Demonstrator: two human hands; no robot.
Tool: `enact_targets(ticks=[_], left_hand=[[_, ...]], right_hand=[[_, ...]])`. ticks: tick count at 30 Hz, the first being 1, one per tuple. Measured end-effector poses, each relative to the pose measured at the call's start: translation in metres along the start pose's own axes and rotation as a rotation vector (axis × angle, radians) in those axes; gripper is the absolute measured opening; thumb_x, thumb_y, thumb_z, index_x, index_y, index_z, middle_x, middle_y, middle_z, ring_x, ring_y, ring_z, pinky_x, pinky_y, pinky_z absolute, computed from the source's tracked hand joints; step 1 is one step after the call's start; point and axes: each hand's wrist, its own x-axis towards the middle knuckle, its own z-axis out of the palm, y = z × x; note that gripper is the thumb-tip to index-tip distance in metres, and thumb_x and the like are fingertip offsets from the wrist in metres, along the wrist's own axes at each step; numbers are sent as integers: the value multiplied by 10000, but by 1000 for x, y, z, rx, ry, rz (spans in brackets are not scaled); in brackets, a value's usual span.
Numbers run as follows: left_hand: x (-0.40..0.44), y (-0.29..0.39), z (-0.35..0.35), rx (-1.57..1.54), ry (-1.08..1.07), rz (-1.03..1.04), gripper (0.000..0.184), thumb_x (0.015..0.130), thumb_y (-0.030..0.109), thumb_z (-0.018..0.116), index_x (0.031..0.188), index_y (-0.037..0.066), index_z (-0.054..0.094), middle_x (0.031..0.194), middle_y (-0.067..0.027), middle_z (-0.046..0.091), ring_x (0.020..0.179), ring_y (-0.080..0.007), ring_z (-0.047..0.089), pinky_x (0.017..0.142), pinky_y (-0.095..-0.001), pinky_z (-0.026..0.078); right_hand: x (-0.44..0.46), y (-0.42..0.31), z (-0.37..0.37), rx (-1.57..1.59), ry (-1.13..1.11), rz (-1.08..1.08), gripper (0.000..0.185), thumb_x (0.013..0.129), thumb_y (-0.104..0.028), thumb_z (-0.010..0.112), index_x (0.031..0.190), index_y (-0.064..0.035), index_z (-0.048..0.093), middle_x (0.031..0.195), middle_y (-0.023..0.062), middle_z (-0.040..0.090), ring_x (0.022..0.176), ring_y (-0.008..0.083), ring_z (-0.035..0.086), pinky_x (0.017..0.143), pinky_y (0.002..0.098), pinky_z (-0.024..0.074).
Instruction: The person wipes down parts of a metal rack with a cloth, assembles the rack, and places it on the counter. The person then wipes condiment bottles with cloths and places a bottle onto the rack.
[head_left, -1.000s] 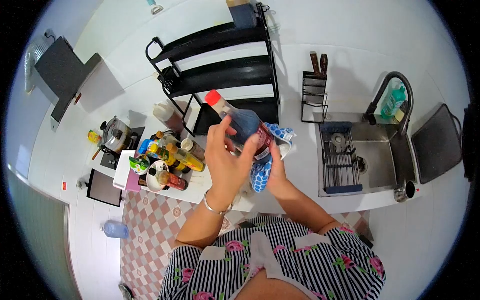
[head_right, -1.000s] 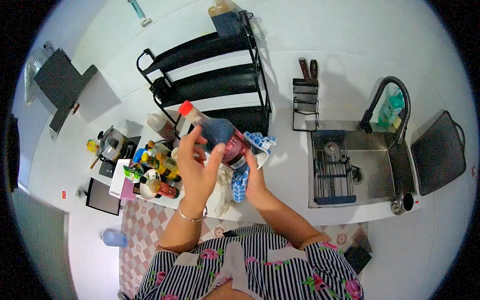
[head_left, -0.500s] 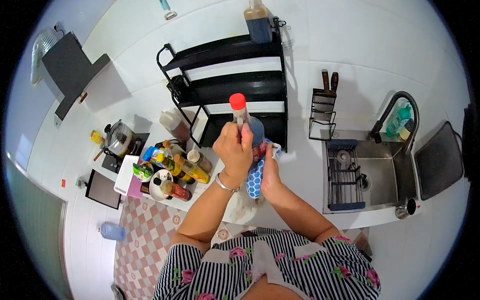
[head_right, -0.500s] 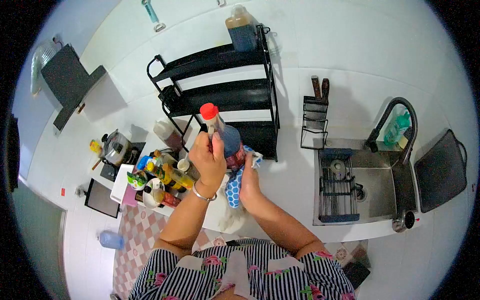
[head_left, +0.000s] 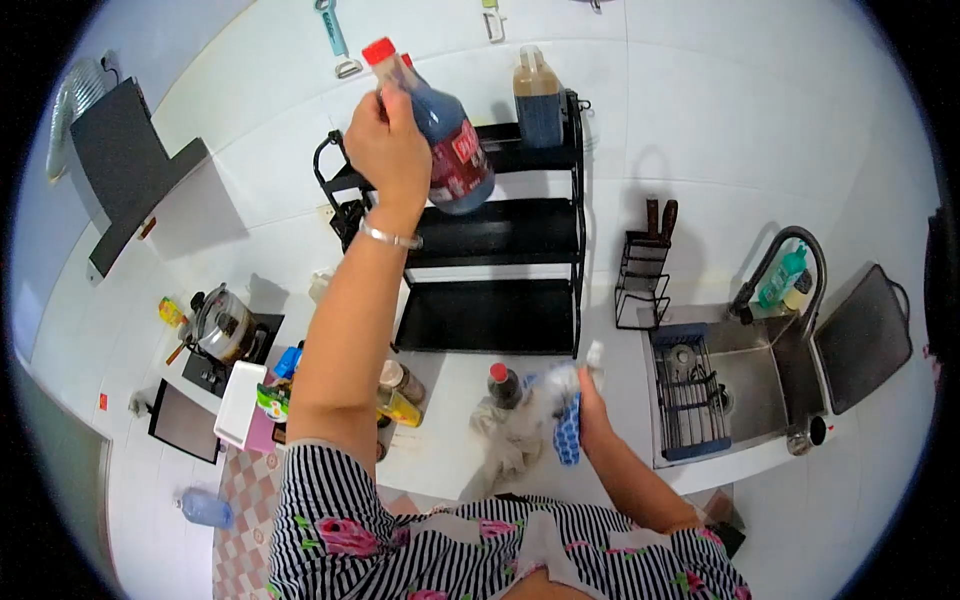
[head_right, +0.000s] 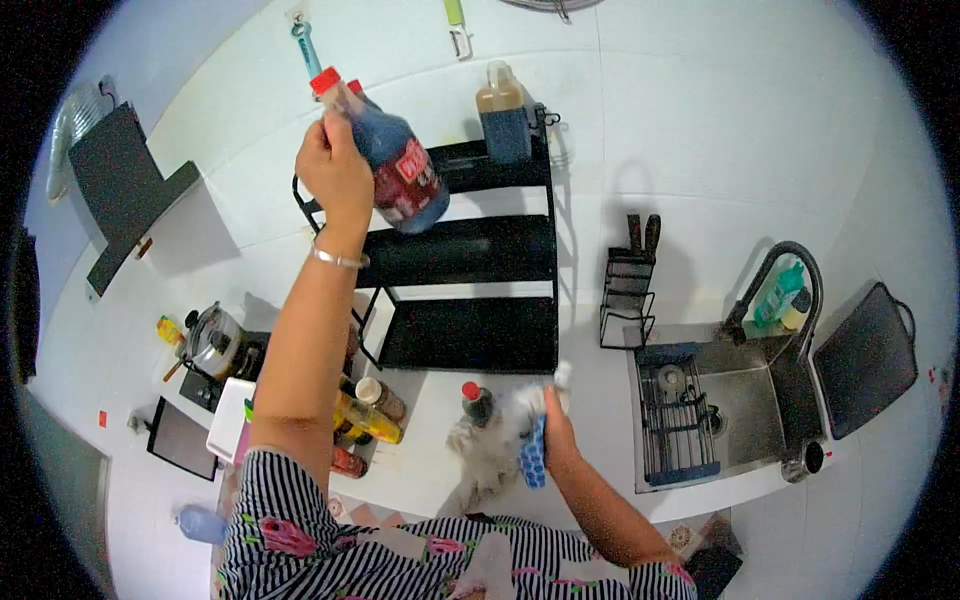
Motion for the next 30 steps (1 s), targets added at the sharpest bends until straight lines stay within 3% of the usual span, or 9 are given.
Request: enact_targets(ticks=[4, 5, 8, 12, 24, 30], left_hand=[[26, -23, 53, 135, 70, 34, 354, 882, 272, 532, 675, -14, 550, 546, -140, 516, 481, -249, 482, 489, -391, 369], [28, -29, 64, 172, 47, -7, 369, 863, 334, 531, 683, 15, 583, 620, -180, 579, 562, -353, 562, 534, -448, 410], [27, -43, 95, 245, -8, -30, 398, 864, 380, 518, 687, 34, 599, 658, -181, 604, 622, -373, 591, 563, -476, 426], [22, -59, 125, 279, -63, -75, 373, 875, 364, 510, 683, 54, 588, 718, -145, 618, 652, -355, 595, 577, -465, 446], [-12, -80, 168, 308, -143, -54, 320, 870, 332, 523, 744, 55, 618, 791, -123, 633, 715, -340, 605, 621, -454, 458], [-8, -80, 166, 236, -258, -26, 384, 880, 373, 465, 787, 60, 667, 838, -176, 648, 770, -379, 608, 673, -471, 469]], right_hand=[[1, 39, -52, 102, 114, -59, 552, 907, -532, 452, 1186, -61, 518, 1076, 119, 619, 963, 247, 601, 850, 379, 483], [1, 43, -61, 134, 147, -85, 563, 902, -536, 461, 1201, -61, 509, 1093, 125, 614, 967, 252, 599, 854, 385, 481], [-15, 41, -74, 211, 188, -172, 544, 906, -497, 492, 1156, -14, 516, 1042, 137, 610, 907, 273, 608, 772, 407, 507], [-38, 29, -70, 241, 422, -239, 547, 909, -491, 490, 1173, -11, 501, 1069, 145, 601, 934, 282, 605, 792, 423, 506], [-50, 37, -95, 259, 465, -341, 613, 876, -536, 520, 1224, -33, 480, 1111, 118, 589, 973, 266, 589, 818, 397, 485], [-52, 37, -107, 209, 441, -352, 555, 896, -513, 501, 1219, -63, 486, 1115, 99, 586, 972, 252, 586, 805, 375, 479]])
